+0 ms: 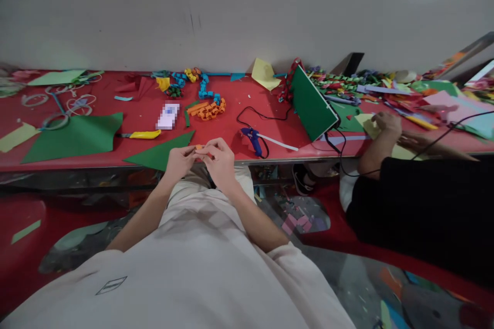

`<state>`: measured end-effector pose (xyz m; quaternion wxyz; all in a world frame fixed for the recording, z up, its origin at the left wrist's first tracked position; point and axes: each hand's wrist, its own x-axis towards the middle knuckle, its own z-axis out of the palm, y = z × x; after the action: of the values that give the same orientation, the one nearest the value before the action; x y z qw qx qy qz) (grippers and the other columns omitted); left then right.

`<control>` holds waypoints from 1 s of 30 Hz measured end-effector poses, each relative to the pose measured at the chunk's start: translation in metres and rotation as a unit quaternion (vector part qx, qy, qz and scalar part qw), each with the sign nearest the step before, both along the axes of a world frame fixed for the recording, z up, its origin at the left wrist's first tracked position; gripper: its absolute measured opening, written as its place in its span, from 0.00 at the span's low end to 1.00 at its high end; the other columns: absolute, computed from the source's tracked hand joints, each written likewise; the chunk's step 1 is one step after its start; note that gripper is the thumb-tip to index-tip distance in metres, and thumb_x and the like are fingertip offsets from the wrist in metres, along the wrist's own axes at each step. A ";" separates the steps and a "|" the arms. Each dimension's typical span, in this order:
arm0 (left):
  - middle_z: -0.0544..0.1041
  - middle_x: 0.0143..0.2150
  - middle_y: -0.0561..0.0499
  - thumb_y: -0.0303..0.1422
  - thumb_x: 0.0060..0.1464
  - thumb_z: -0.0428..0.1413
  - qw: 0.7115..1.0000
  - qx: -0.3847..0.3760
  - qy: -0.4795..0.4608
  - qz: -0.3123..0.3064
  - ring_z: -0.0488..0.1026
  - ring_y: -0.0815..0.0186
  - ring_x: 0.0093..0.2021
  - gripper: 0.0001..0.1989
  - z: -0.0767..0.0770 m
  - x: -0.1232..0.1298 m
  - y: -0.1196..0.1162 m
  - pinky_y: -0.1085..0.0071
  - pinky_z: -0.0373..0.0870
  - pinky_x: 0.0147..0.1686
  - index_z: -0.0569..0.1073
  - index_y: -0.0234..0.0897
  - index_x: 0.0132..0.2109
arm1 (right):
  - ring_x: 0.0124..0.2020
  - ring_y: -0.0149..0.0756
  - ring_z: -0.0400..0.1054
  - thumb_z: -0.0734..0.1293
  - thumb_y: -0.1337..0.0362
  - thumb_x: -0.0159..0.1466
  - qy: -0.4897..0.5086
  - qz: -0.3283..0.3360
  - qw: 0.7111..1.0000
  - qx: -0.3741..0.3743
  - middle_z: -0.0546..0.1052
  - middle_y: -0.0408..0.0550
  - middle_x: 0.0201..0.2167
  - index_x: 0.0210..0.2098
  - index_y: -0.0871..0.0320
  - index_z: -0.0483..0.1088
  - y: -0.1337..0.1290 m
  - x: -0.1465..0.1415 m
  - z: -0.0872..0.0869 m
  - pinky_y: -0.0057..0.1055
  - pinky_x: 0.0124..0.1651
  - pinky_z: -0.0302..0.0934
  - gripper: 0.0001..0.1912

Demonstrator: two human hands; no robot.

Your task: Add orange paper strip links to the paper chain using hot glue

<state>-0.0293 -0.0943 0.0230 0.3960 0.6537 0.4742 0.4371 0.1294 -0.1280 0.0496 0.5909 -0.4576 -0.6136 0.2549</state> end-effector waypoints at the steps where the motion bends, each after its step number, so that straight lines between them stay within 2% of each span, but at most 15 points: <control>1: 0.81 0.28 0.50 0.42 0.59 0.59 1.000 -0.017 -0.023 0.004 0.77 0.63 0.31 0.17 0.001 0.001 0.001 0.72 0.72 0.34 0.83 0.32 0.32 | 0.34 0.33 0.74 0.73 0.57 0.66 0.008 -0.008 1.000 0.001 0.80 0.48 0.35 0.32 0.53 0.84 -0.004 -0.003 -0.005 0.29 0.34 0.65 0.10; 5: 0.85 0.45 0.41 0.51 0.59 0.58 0.990 -0.081 -0.112 -0.025 0.82 0.57 0.42 0.27 0.008 0.004 -0.002 0.64 0.79 0.43 0.83 0.32 0.51 | 0.31 0.35 0.77 0.74 0.56 0.65 0.038 0.002 0.999 -0.036 0.84 0.46 0.31 0.34 0.54 0.83 -0.008 -0.008 -0.022 0.30 0.37 0.71 0.09; 7: 0.83 0.51 0.36 0.54 0.58 0.59 0.974 -0.129 -0.183 -0.045 0.83 0.54 0.48 0.31 0.011 0.006 -0.005 0.61 0.79 0.47 0.81 0.31 0.55 | 0.31 0.36 0.78 0.74 0.55 0.65 0.035 0.008 0.998 -0.049 0.85 0.46 0.32 0.35 0.54 0.83 -0.005 -0.008 -0.027 0.31 0.39 0.73 0.10; 11: 0.84 0.49 0.36 0.49 0.53 0.68 0.913 -0.213 -0.347 0.003 0.82 0.55 0.51 0.24 0.016 0.014 -0.011 0.65 0.77 0.50 0.83 0.32 0.46 | 0.33 0.38 0.81 0.74 0.54 0.64 0.024 0.025 0.997 -0.062 0.87 0.44 0.34 0.36 0.52 0.83 -0.003 -0.010 -0.030 0.32 0.42 0.75 0.10; 13: 0.85 0.49 0.38 0.46 0.50 0.71 0.905 -0.220 -0.365 0.016 0.82 0.57 0.50 0.22 0.018 0.017 -0.013 0.68 0.77 0.48 0.83 0.33 0.44 | 0.35 0.38 0.82 0.73 0.55 0.65 0.019 0.029 0.998 -0.058 0.87 0.44 0.36 0.36 0.52 0.83 -0.004 -0.012 -0.033 0.32 0.44 0.76 0.09; 15: 0.83 0.53 0.40 0.46 0.52 0.70 0.894 -0.233 -0.381 -0.016 0.80 0.59 0.51 0.20 0.018 0.018 -0.015 0.71 0.76 0.46 0.83 0.34 0.42 | 0.37 0.38 0.82 0.72 0.55 0.66 0.018 0.018 0.998 -0.053 0.87 0.44 0.37 0.38 0.52 0.82 -0.005 -0.014 -0.037 0.33 0.47 0.76 0.09; 18: 0.81 0.57 0.45 0.45 0.55 0.68 0.874 -0.253 -0.409 -0.070 0.78 0.63 0.50 0.15 0.015 0.014 -0.019 0.72 0.74 0.46 0.79 0.37 0.35 | 0.39 0.38 0.82 0.71 0.55 0.67 -0.002 -0.001 1.000 -0.029 0.86 0.45 0.39 0.47 0.52 0.78 -0.003 -0.011 -0.041 0.33 0.47 0.76 0.12; 20: 0.82 0.52 0.48 0.43 0.52 0.70 0.875 -0.256 -0.400 -0.097 0.77 0.65 0.49 0.16 0.012 0.010 -0.022 0.71 0.73 0.49 0.76 0.38 0.31 | 0.40 0.37 0.82 0.69 0.58 0.69 -0.043 0.015 0.999 0.009 0.86 0.45 0.40 0.48 0.53 0.77 -0.001 -0.003 -0.040 0.32 0.46 0.75 0.10; 23: 0.79 0.41 0.51 0.44 0.44 0.74 0.890 -0.265 -0.345 -0.135 0.75 0.65 0.45 0.20 0.010 0.004 -0.026 0.69 0.72 0.52 0.73 0.37 0.27 | 0.40 0.34 0.81 0.65 0.62 0.71 -0.096 0.077 0.991 0.058 0.85 0.46 0.38 0.38 0.54 0.77 0.002 0.013 -0.035 0.29 0.46 0.73 0.09; 27: 0.75 0.34 0.53 0.41 0.46 0.73 0.899 -0.305 -0.236 -0.206 0.71 0.70 0.35 0.19 0.015 -0.001 -0.033 0.73 0.69 0.41 0.74 0.34 0.26 | 0.31 0.31 0.76 0.66 0.64 0.70 -0.144 0.146 0.975 0.082 0.83 0.44 0.31 0.33 0.54 0.76 0.003 0.038 -0.024 0.26 0.37 0.68 0.10; 30: 0.74 0.29 0.54 0.38 0.45 0.74 0.891 -0.337 -0.154 -0.263 0.66 0.72 0.29 0.16 0.019 -0.004 -0.033 0.74 0.64 0.33 0.76 0.33 0.27 | 0.30 0.31 0.72 0.66 0.64 0.71 -0.256 0.191 0.937 0.144 0.81 0.45 0.29 0.33 0.55 0.76 0.004 0.052 -0.013 0.28 0.36 0.65 0.10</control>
<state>-0.0328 -0.1276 0.0421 0.7609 0.5067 0.3366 0.2258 0.1815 -0.1240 0.0369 0.4138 -0.2914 -0.8500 0.1463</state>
